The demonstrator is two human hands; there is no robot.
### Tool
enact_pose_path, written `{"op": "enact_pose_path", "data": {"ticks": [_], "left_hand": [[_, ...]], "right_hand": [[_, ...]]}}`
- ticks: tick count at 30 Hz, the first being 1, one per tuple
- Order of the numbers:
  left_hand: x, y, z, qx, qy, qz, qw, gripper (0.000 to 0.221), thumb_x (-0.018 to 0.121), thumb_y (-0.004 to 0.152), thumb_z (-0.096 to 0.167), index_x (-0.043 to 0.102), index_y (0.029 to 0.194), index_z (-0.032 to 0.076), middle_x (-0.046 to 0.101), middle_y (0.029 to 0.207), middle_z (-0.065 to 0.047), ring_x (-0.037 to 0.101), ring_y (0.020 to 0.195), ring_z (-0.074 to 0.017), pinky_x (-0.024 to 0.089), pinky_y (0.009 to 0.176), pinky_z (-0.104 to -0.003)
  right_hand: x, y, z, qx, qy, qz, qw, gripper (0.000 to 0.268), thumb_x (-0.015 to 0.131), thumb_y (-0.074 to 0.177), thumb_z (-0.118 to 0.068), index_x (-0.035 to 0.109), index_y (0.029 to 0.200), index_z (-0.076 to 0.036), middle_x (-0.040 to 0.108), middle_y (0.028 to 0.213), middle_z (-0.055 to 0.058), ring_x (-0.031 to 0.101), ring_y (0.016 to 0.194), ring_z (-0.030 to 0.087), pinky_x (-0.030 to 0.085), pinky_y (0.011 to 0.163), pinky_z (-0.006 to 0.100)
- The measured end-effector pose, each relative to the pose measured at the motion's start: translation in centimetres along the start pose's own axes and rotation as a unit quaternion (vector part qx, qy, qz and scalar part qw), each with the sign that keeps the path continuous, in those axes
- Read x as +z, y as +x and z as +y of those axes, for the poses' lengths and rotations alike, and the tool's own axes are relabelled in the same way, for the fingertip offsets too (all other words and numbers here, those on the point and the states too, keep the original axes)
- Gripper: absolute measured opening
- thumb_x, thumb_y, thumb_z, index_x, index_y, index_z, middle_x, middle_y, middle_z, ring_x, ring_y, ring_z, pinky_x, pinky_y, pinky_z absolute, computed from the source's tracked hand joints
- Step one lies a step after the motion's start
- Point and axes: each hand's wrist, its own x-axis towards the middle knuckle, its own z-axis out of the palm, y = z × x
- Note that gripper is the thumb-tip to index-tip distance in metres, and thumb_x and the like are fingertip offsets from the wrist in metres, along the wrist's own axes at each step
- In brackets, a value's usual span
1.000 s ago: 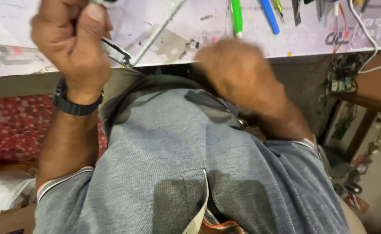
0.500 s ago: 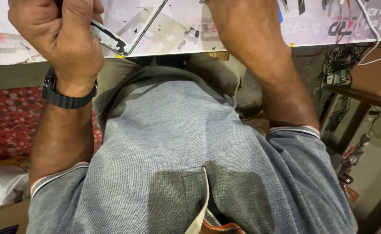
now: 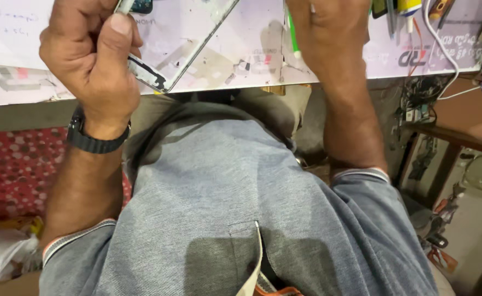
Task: The person assembles a mobile phone by placing internal components into the chassis, handling small screws and parts, using a screwdriver, and applying adhesive tape using scissors.
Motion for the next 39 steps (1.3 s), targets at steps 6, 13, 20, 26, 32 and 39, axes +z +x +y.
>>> {"op": "enact_pose_path", "data": {"ticks": [6, 13, 20, 26, 32, 39], "left_hand": [[0.1, 0.3, 0.3, 0.01, 0.001, -0.029, 1.0, 0.017, 0.062, 0.123, 0.01, 0.062, 0.119, -0.006, 0.069, 0.093, -0.013, 0.062, 0.07, -0.0135, 0.048, 0.063, -0.025], [-0.1, 0.5, 0.7, 0.018, 0.006, -0.091, 0.996, 0.019, 0.064, 0.121, 0.011, 0.067, 0.119, -0.008, 0.068, 0.083, -0.011, 0.064, 0.066, -0.0125, 0.047, 0.06, -0.023], [-0.4, 0.3, 0.2, 0.026, -0.009, -0.108, 0.994, 0.018, 0.065, 0.123, 0.012, 0.066, 0.121, -0.007, 0.069, 0.084, -0.011, 0.067, 0.07, -0.0132, 0.05, 0.063, -0.023], [-0.5, 0.3, -0.1, 0.018, -0.002, -0.111, 0.994, 0.019, 0.065, 0.121, 0.011, 0.066, 0.121, -0.008, 0.069, 0.083, -0.012, 0.067, 0.069, -0.0138, 0.05, 0.061, -0.023], [-0.4, 0.4, 0.1, 0.011, -0.012, -0.11, 0.994, 0.018, 0.065, 0.119, 0.009, 0.065, 0.119, -0.009, 0.069, 0.081, -0.012, 0.066, 0.066, -0.0128, 0.049, 0.059, -0.022], [-0.3, 0.6, 0.3, 0.0, -0.009, -0.114, 0.993, 0.015, 0.064, 0.116, 0.005, 0.065, 0.118, -0.01, 0.068, 0.078, -0.012, 0.064, 0.063, -0.0118, 0.048, 0.058, -0.022]], "right_hand": [[-0.8, 0.5, -0.1, 0.078, 0.326, 0.002, 0.942, 0.018, 0.076, 0.112, 0.001, 0.064, 0.099, -0.001, 0.068, 0.089, 0.011, 0.067, 0.073, 0.018, 0.05, 0.061, 0.029], [-0.1, 0.7, -2.0, 0.081, 0.537, -0.079, 0.836, 0.027, 0.065, 0.111, 0.002, 0.054, 0.087, 0.002, 0.067, 0.1, 0.021, 0.071, 0.075, 0.02, 0.058, 0.06, 0.028], [-0.7, 0.6, -3.1, 0.141, 0.604, -0.083, 0.78, 0.035, 0.069, 0.107, -0.001, 0.051, 0.136, 0.007, 0.074, 0.099, 0.017, 0.074, 0.072, 0.02, 0.061, 0.061, 0.028], [0.1, -0.3, -2.9, 0.076, 0.568, -0.065, 0.817, 0.047, 0.071, 0.097, 0.013, 0.051, 0.139, 0.009, 0.073, 0.118, 0.024, 0.075, 0.091, 0.022, 0.061, 0.076, 0.029], [0.4, -2.0, -3.3, 0.083, 0.561, -0.026, 0.823, 0.038, 0.073, 0.096, 0.019, 0.059, 0.13, 0.009, 0.068, 0.123, 0.018, 0.072, 0.104, 0.019, 0.062, 0.09, 0.03], [0.7, -3.1, -3.3, 0.12, 0.558, -0.015, 0.821, 0.036, 0.079, 0.092, 0.017, 0.061, 0.122, 0.008, 0.068, 0.113, 0.014, 0.07, 0.092, 0.014, 0.058, 0.081, 0.025]]}}
